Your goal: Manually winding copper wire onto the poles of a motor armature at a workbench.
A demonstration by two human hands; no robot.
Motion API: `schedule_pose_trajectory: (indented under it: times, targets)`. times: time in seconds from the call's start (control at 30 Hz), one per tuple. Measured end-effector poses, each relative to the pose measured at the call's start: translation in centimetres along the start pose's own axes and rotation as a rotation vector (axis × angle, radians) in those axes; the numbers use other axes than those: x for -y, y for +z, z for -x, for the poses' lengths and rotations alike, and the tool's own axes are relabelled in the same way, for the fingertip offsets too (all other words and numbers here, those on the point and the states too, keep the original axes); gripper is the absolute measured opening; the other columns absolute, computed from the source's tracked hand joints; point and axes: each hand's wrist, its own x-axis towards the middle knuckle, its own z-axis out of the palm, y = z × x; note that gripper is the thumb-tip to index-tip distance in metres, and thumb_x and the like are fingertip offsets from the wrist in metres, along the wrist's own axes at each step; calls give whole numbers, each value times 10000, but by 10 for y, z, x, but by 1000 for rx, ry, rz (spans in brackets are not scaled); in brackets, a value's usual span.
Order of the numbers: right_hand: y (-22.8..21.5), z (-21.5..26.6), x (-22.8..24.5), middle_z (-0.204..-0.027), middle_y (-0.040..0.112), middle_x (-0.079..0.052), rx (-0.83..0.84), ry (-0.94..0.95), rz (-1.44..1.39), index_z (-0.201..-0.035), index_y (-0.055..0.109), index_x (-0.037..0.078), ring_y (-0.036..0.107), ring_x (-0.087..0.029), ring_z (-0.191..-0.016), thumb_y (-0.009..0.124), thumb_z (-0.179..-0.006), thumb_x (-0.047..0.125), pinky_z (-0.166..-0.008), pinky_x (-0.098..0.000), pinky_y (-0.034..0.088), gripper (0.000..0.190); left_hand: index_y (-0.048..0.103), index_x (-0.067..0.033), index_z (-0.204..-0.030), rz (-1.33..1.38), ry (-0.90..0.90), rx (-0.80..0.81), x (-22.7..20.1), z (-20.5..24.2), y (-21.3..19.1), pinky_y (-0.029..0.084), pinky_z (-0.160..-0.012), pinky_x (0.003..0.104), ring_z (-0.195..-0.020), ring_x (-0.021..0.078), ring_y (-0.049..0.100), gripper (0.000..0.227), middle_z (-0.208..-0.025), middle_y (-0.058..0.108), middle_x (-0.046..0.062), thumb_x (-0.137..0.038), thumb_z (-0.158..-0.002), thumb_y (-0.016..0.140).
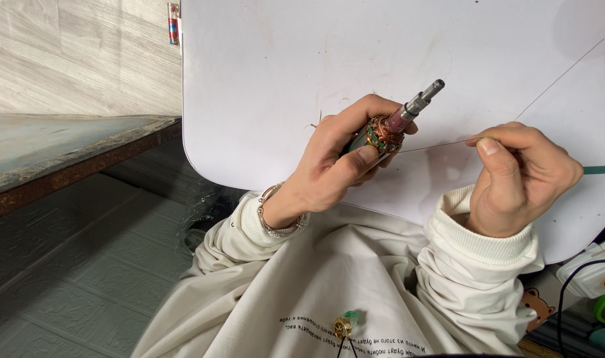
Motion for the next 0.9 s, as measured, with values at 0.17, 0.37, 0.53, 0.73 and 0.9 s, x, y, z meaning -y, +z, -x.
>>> schedule_pose_trajectory:
  times: [0.17,0.37,0.53,0.73,0.9]
  targets:
    - [0,-2,1,-736,584,-284,-1,6,-22,-869,597,-174,534,-307,-642,566,-888,-3,-655,-352,382,176,469,-91,-1300,95,-65,35,-4,-3,-1,333,-513,204,-612,86,363,421,-876,522,48,-351,-969,454]
    - [1,-7,7,-726,597,-252,-23,24,-34,-860,614,-144,562,-298,-650,587,-894,36,-656,-350,425,185,426,-83,-1238,273,-58,18,2,-11,-3,247,-469,207,-547,88,328,366,-1018,467,17,-362,-1016,511]
    - [1,-12,13,-703,598,-206,-23,45,-30,-834,620,-112,566,-269,-651,601,-885,74,-653,-337,450,194,459,-52,-1242,377,-47,28,9,-16,-6,239,-446,213,-525,95,356,359,-919,468,9,-308,-1008,549]
    - [-11,-26,4,-722,631,-186,44,-28,-81,-808,639,-100,628,-173,-723,629,-904,-21,-675,-308,502,124,504,25,-1388,191,118,-81,3,-26,2,497,-530,250,-787,174,622,479,-1001,636,173,-307,-1045,466]
    - [-13,-48,29,-713,647,-165,54,-60,4,-800,662,-68,586,-115,-709,639,-906,8,-634,-292,475,133,463,20,-1417,134,112,-50,-9,-41,1,395,-426,235,-639,126,496,494,-991,579,161,-248,-1003,426]
